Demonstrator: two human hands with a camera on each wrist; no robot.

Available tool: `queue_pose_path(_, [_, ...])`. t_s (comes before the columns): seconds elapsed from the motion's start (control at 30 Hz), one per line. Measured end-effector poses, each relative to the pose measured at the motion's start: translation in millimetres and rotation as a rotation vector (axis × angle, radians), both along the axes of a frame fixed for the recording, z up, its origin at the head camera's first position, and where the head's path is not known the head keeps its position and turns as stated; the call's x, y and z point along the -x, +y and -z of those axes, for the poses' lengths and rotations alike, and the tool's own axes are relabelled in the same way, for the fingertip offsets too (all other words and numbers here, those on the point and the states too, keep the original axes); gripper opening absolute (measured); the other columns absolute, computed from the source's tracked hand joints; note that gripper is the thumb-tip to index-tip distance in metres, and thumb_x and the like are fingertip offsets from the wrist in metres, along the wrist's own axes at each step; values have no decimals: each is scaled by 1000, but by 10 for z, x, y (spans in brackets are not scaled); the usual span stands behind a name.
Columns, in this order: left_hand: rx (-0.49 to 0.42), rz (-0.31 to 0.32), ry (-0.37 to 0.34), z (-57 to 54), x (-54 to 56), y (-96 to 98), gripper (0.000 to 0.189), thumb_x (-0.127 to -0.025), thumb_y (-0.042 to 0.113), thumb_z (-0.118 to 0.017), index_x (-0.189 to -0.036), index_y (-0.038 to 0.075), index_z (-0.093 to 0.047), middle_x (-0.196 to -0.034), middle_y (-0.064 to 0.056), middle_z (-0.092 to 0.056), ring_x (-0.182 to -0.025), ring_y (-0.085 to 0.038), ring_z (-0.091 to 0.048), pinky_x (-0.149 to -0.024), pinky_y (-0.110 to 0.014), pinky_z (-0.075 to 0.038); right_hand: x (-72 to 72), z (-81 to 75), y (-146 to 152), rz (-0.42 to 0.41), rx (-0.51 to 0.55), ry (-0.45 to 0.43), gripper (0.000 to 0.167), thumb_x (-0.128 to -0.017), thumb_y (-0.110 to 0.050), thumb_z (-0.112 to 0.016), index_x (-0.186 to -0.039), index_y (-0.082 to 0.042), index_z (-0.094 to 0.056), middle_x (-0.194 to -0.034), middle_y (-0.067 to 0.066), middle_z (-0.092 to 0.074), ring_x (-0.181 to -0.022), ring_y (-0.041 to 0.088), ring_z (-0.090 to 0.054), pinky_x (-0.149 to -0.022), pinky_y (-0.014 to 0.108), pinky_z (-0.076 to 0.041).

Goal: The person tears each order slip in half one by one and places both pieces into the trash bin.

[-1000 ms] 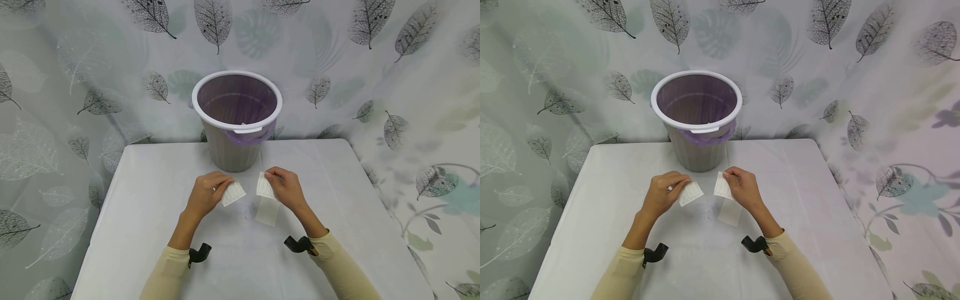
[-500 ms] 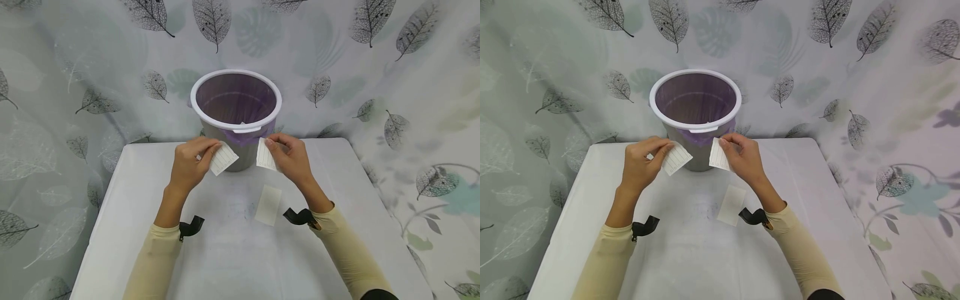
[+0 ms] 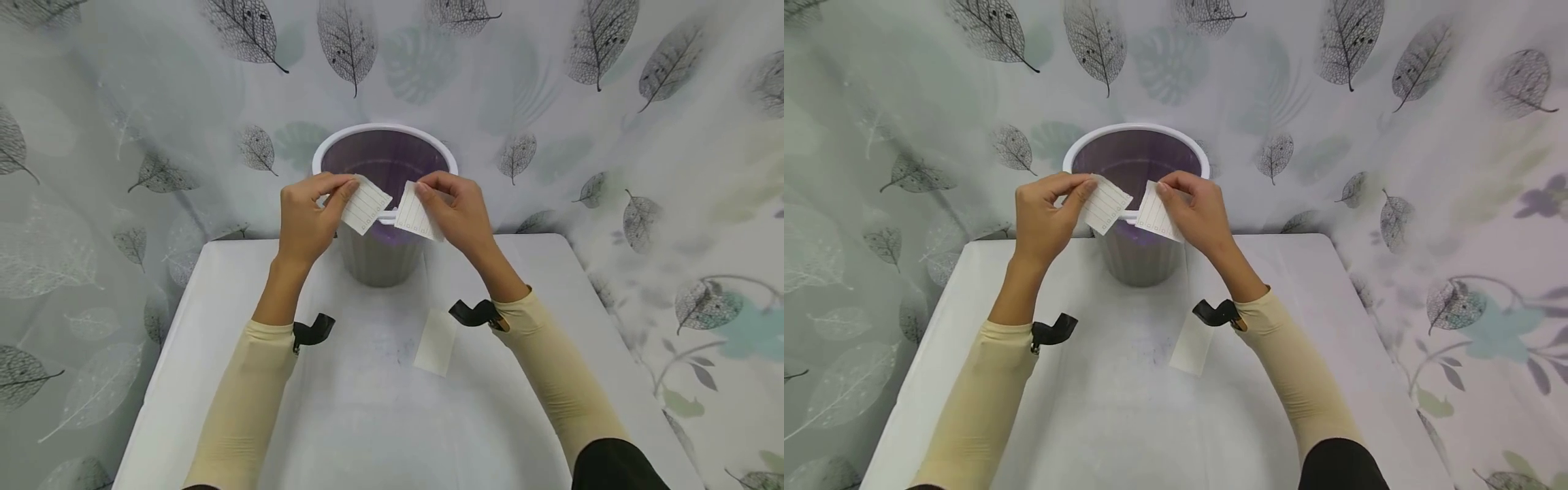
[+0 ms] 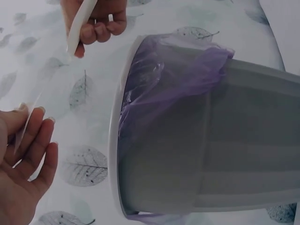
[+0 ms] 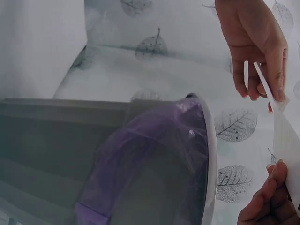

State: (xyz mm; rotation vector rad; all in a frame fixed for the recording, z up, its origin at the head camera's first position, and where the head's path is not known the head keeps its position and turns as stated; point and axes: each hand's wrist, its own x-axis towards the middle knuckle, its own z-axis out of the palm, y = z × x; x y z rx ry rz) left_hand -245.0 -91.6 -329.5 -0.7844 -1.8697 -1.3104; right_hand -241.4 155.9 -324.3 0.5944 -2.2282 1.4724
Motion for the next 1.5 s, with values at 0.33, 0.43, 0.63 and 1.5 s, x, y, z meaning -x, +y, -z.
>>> queue_pose_path(0.33, [7,-90,-53,-79,278,70,13,-97,8,-76,-101,-3,-81,-96,-12,-78,-78,-22,-72,-72,-25,-51,416,-103,-30,53,-90,-36,18,-101,-13,-68,-102,2,-78,-97,13,-75,-100,19,-67,-91,31,-47])
queue_pose_path(0.43, [30,-128,-72,-69,346,67,15,-98,9,-74,-102,-4,-81,-96,-14,-78,-82,-24,-74,-74,-32,-55,480,-132,-31,80,-118,-53,19,-102,-14,-68,-103,2,-78,-100,14,-75,-108,22,-68,-96,33,-48])
queue_pose_path(0.63, [59,-161,-129,-15,469,75,16,-98,11,-75,-103,-3,-81,-98,-15,-77,-90,-29,-75,-82,-38,-58,588,-145,-68,130,-198,-65,19,-103,-15,-68,-102,0,-79,-99,13,-75,-108,24,-68,-95,36,-49])
queue_pose_path(1.5, [231,-141,-205,140,579,60,25,-102,10,-60,-111,-4,-78,-102,-16,-75,-93,-30,-71,-84,-44,-55,680,-3,-115,33,-381,-48,20,-105,-17,-66,-106,-2,-80,-92,8,-77,-80,18,-71,-65,32,-50])
